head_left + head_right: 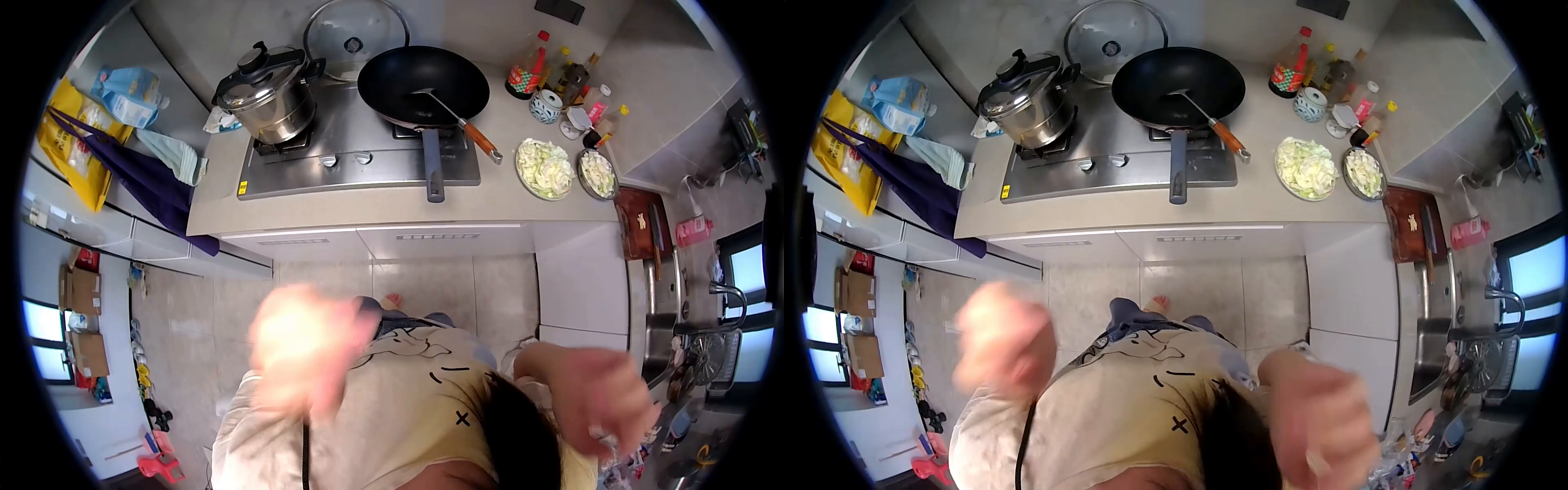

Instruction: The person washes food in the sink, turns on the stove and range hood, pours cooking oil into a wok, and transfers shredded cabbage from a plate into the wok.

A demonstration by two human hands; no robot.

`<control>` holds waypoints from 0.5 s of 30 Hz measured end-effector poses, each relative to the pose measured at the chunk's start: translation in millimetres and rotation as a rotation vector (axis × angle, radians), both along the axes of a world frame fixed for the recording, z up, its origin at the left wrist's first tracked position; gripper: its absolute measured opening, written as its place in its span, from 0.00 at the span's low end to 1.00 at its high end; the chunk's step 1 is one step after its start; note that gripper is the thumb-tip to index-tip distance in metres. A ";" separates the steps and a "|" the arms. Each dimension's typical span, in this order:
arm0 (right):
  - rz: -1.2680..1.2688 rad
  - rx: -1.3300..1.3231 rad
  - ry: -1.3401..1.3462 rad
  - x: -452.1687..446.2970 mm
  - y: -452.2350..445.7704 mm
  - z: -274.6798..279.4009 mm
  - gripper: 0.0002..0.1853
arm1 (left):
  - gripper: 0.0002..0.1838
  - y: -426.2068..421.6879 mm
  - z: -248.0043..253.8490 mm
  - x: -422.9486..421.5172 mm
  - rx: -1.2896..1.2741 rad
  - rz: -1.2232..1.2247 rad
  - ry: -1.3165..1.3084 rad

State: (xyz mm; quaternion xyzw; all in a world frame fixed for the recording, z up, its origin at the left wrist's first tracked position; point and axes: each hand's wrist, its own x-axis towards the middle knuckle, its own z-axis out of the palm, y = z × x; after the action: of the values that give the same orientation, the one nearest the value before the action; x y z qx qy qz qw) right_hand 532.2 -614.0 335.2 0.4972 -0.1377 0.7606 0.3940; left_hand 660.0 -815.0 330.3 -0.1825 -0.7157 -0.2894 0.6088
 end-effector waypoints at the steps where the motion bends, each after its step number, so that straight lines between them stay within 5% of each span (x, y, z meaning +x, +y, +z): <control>1: -0.206 0.288 -0.151 -6.7 4.9 -22.6 0.05 | 0.03 -6.4 -26.5 -17.4 0.043 0.049 -0.170; 2: -0.463 0.590 -0.240 -13.3 9.7 -45.2 0.03 | 0.07 -14.3 -46.9 -27.9 0.096 0.106 -0.445; 4: -0.552 1.090 -0.330 -26.2 11.9 -79.4 0.06 | 0.06 -31.3 -133.7 -40.3 0.371 0.216 -0.797; 7: -0.413 1.236 -0.591 -14.2 24.1 -103.2 0.10 | 0.07 -66.4 -297.9 -9.5 0.760 0.424 -1.205; 9: -0.595 1.117 -0.540 -10.1 37.9 -76.0 0.06 | 0.09 -82.4 -400.6 36.6 0.685 0.624 -1.257; 11: -0.573 0.664 -0.246 -21.1 52.1 -59.0 0.11 | 0.10 -89.1 -479.2 81.8 0.870 0.611 -1.433; 12: -0.413 0.660 -0.135 -21.3 68.9 -41.0 0.11 | 0.10 -91.8 -508.1 102.6 0.992 0.595 -1.573; 15: -0.302 0.206 0.202 -1.0 23.1 41.3 0.13 | 0.10 -83.1 -522.1 136.2 1.349 0.656 -1.790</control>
State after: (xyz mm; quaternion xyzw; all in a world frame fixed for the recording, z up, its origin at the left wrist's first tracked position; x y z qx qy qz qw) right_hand 531.1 -590.9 376.4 0.5822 -0.2477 0.6212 0.4624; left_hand 796.2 -898.2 -191.8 0.6410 -0.6033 -0.4651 -0.0939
